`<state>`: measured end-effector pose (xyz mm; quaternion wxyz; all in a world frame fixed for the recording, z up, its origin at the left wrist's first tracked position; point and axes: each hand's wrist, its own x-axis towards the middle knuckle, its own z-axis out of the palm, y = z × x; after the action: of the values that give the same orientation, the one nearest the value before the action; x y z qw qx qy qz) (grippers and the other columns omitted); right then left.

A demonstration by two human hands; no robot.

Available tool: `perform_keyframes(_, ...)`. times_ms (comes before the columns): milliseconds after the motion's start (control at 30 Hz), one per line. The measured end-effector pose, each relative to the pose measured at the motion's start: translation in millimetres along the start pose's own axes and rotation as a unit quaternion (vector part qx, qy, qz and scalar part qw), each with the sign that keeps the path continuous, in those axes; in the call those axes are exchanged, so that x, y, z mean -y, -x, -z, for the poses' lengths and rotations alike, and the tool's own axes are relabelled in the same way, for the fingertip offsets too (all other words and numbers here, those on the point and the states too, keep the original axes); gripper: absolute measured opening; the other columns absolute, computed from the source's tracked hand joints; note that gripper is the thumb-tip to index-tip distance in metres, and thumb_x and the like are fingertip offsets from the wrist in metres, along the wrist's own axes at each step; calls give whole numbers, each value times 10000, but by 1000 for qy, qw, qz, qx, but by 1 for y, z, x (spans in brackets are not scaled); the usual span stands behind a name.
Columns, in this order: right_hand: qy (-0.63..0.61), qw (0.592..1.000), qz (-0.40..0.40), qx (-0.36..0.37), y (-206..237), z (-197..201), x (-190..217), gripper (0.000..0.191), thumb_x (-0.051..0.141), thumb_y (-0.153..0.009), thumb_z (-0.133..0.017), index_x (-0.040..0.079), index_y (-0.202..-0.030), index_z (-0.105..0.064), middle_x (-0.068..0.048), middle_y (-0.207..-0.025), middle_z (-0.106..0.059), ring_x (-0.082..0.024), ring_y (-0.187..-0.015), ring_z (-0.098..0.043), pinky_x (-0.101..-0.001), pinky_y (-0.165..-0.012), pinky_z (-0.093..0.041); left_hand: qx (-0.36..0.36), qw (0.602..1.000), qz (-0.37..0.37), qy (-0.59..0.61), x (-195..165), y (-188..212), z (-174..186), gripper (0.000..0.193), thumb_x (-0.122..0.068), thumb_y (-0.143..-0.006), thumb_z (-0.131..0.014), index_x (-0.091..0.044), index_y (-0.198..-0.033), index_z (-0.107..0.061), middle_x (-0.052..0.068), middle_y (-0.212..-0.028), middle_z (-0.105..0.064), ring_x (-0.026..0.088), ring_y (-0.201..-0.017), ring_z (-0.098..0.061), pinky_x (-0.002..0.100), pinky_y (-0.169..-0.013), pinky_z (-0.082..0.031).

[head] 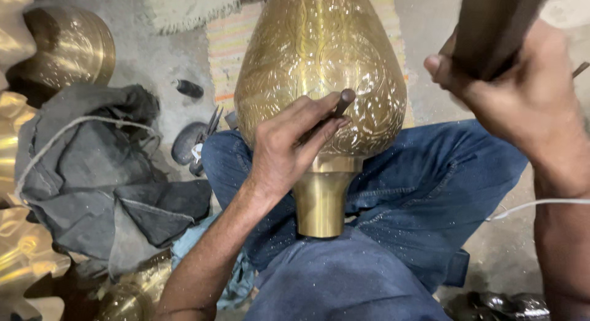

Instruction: The person sits cross-legged on the floor with a large engraved brass vessel resting on their lap. They hold a punch against the embossed floral pattern and strike it with a wooden mallet, repositioning the punch repeatedly to work the raised design across the vessel surface.

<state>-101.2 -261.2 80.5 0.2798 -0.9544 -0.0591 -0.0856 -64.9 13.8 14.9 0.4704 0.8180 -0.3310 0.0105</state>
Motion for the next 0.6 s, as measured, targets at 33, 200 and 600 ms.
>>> perform_keyframes(33,113,991,67,-6,0,0,1,290,56,-833,-824,60,-1014,-598,-105,-855,-614,-312,-829,-654,-429,-740,-530,-3,1000,-1,-6,0,2,-1,374,-98,-960,-792,-48,-1311,-674,84,-999,-740,172,-879,-760,311,-760,-640)
perform_keyframes(200,35,997,27,-67,2,-5,-1,277,70,-895,-806,58,-1089,-608,-119,-967,-637,-318,-898,-653,-426,-807,-541,-14,999,-37,4,8,7,-1,356,-108,-1002,-765,-58,-1339,-660,82,-1060,-745,165,-940,-762,302,-813,-640)
perform_keyframes(600,97,995,-21,-24,22,-65,-40,351,44,-859,-783,26,-1154,-593,-169,-1036,-663,-368,-987,-667,-460,-878,-537,-29,998,14,62,39,0,-3,327,-179,-959,-780,-54,-1251,-698,99,-1097,-790,173,-957,-803,305,-802,-696)
